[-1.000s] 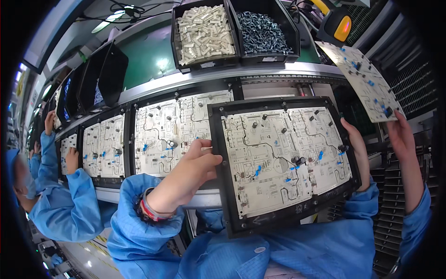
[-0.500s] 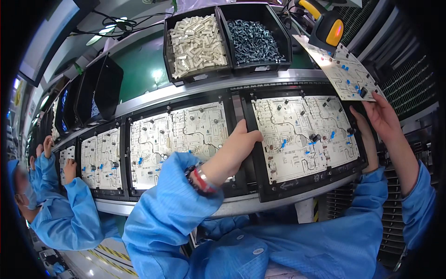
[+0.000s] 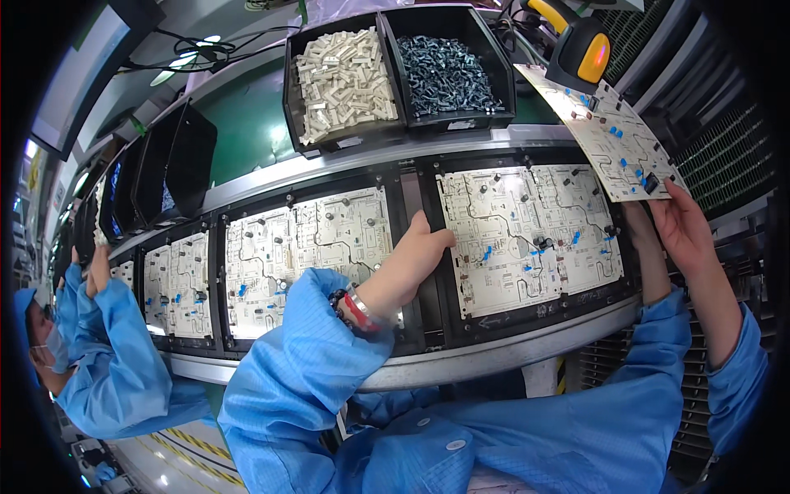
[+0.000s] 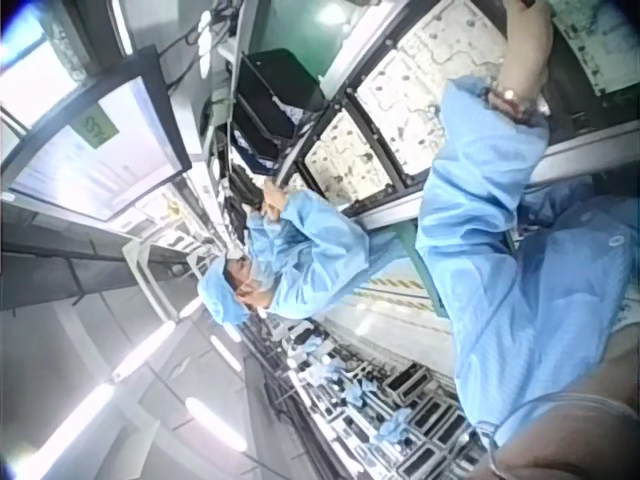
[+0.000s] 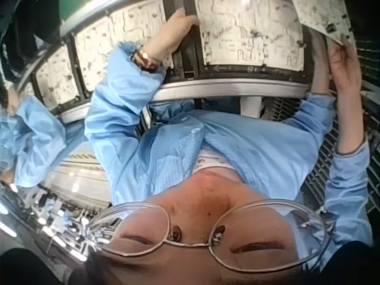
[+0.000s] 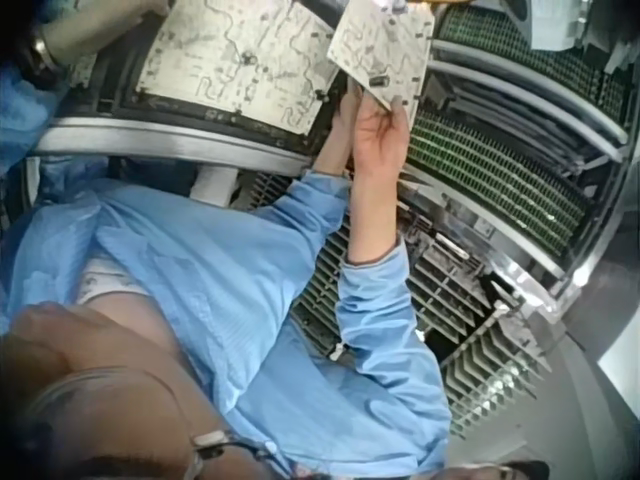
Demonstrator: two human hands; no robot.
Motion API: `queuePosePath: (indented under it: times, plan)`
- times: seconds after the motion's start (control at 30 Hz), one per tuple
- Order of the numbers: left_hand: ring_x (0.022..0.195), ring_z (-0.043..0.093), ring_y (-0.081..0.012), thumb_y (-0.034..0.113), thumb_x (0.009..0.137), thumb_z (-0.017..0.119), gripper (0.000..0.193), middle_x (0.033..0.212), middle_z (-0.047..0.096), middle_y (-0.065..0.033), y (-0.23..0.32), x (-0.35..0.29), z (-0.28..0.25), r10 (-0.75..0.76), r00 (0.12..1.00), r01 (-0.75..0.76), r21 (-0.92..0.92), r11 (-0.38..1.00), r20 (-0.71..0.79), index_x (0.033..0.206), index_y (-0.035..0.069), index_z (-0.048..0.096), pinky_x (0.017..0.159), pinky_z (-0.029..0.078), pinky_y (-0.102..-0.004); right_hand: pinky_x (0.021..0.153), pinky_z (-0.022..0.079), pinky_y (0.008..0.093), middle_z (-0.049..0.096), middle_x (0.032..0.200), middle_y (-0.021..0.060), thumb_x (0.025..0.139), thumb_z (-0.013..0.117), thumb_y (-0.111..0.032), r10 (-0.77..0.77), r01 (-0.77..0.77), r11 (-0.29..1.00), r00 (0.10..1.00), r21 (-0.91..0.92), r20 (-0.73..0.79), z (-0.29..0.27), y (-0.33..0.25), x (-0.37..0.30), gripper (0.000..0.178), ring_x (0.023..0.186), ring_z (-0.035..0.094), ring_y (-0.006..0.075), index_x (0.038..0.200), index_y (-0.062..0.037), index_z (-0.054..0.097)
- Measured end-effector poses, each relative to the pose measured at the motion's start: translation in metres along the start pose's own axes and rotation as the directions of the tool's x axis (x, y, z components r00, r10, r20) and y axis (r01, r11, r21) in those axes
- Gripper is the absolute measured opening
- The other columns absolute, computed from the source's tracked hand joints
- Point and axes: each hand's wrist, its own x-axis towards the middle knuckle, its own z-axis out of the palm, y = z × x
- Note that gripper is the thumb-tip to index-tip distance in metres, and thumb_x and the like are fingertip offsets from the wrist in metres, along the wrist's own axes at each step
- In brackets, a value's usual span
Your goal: Assembling electronic components onto printed circuit boards on a production line.
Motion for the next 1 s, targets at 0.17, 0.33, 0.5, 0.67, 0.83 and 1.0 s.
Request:
queuePosePath:
  times: [0.17, 0.33, 0.5, 0.67, 0.83, 1.0]
  plan:
    - [0.108, 0.048, -0.0204, 0.005, 0.081, 0.049, 0.042, 0.117, 0.051, -0.0133, -0.008, 0.001, 0.003, 0.019, 1.0, -0.019, -0.041, 0.999, -0.007, 0.121, -0.003, 0.038, 0.093, 0.038, -0.0299, 0.098, 0.046, 0.0393, 0.045, 0.126, 0.0274, 0.096, 0.037, -0.007, -0.005, 0.005, 1.0, 1.0, -0.021, 0.026, -0.011, -0.001, 0.006, 0.034, 0.117, 0.049, 0.0338, 0.124, 0.0123, 0.034]
    - [0.101, 0.052, -0.021, 0.007, 0.082, 0.05, 0.049, 0.111, 0.053, -0.0166, 0.001, -0.003, 0.004, -0.008, 1.0, 0.008, -0.003, 1.0, -0.017, 0.125, -0.006, 0.031, 0.089, 0.043, -0.0335, 0.099, 0.046, 0.0377, 0.046, 0.126, 0.0265, 0.096, 0.037, -0.007, -0.021, 0.021, 1.0, 1.0, -0.013, -0.006, -0.014, -0.002, 0.014, 0.034, 0.119, 0.047, 0.033, 0.124, 0.0121, 0.035]
    - [0.14, 0.004, -0.0239, 0.013, 0.085, 0.055, 0.079, 0.15, 0.009, -0.0217, 0.026, -0.05, 0.025, 0.307, 0.945, -0.296, 0.68, 0.671, 0.108, 0.143, -0.004, 0.005, 0.112, 0.008, -0.0308, 0.092, 0.046, 0.039, 0.05, 0.115, 0.0247, 0.094, 0.041, -0.009, -0.239, 0.262, 0.833, 0.965, -0.487, 0.11, -0.057, -0.021, 0.044, 0.03, 0.109, 0.051, 0.0336, 0.118, 0.0085, 0.041]
    - [0.131, 0.032, -0.0276, 0.013, 0.085, 0.055, 0.06, 0.143, 0.031, -0.0194, 0.094, -0.001, 0.009, 0.593, 0.802, -0.439, 0.742, 0.506, 0.071, 0.138, 0.0, 0.032, 0.107, 0.025, -0.0327, 0.084, 0.047, 0.0404, 0.054, 0.104, 0.0229, 0.092, 0.044, -0.011, -0.366, 0.44, 0.399, 0.881, -0.805, 0.3, -0.054, -0.025, 0.09, 0.026, 0.099, 0.054, 0.0342, 0.112, 0.005, 0.047]
    - [0.09, 0.053, -0.0393, 0.006, 0.08, 0.046, 0.026, 0.095, 0.056, -0.0261, 0.108, 0.097, -0.063, 0.798, 0.546, -0.34, 0.938, -0.065, 0.253, 0.1, -0.008, 0.053, 0.084, 0.043, -0.046, 0.077, 0.048, 0.0418, 0.058, 0.093, 0.0211, 0.089, 0.048, -0.012, -0.348, 0.54, -0.175, 0.749, -0.824, 0.564, -0.027, -0.002, 0.106, 0.022, 0.089, 0.058, 0.0347, 0.106, 0.0014, 0.054]
    - [0.09, 0.058, -0.0382, 0.008, 0.081, 0.051, 0.02, 0.094, 0.061, -0.0221, 0.088, 0.127, -0.073, 0.552, 0.801, -0.197, 0.973, -0.122, 0.232, 0.094, -0.001, 0.063, 0.081, 0.046, -0.0428, 0.072, 0.047, 0.042, 0.061, 0.084, 0.0165, 0.084, 0.054, -0.006, -0.19, 0.578, -0.547, 0.618, -0.605, 0.763, 0.041, 0.128, 0.066, 0.027, 0.081, 0.059, 0.0344, 0.111, -0.0032, 0.056]
